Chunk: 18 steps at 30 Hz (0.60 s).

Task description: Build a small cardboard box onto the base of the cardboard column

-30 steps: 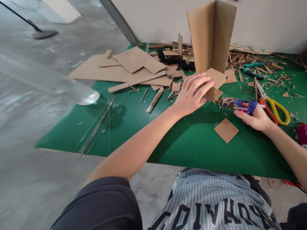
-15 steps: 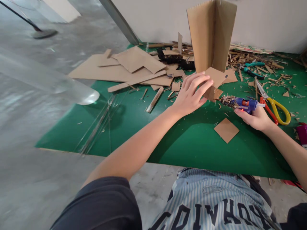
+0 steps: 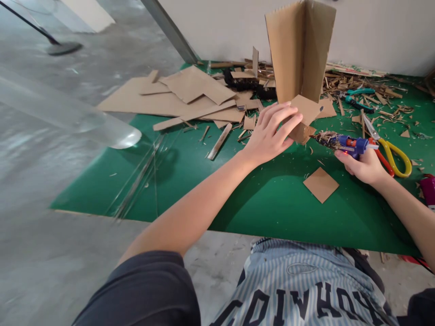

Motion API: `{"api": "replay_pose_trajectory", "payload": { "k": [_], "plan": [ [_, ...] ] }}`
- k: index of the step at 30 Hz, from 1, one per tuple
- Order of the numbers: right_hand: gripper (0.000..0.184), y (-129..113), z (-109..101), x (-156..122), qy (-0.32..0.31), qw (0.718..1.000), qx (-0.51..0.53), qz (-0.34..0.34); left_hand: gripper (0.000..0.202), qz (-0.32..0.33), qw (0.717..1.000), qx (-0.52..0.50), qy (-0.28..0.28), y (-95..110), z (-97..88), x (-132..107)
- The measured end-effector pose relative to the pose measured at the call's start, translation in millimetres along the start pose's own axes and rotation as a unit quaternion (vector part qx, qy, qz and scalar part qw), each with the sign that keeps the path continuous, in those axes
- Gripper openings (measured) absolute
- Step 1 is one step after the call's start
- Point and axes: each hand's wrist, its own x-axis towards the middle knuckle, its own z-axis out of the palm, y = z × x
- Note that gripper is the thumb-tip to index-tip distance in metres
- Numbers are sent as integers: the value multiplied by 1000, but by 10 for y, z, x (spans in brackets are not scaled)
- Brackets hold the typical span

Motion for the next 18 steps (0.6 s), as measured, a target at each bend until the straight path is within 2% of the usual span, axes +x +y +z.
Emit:
{"api": "replay_pose_trajectory", "payload": {
  "k": [8,18],
  "plan": [
    [39,-32,-9,8,24,999,-21,20,64,-21,1000,-10,-15,18,-8,1],
    [38,-10,-8,29,60,997,-39,19,68,-13,1000,-17,-4,20,-11,6]
  ]
}}
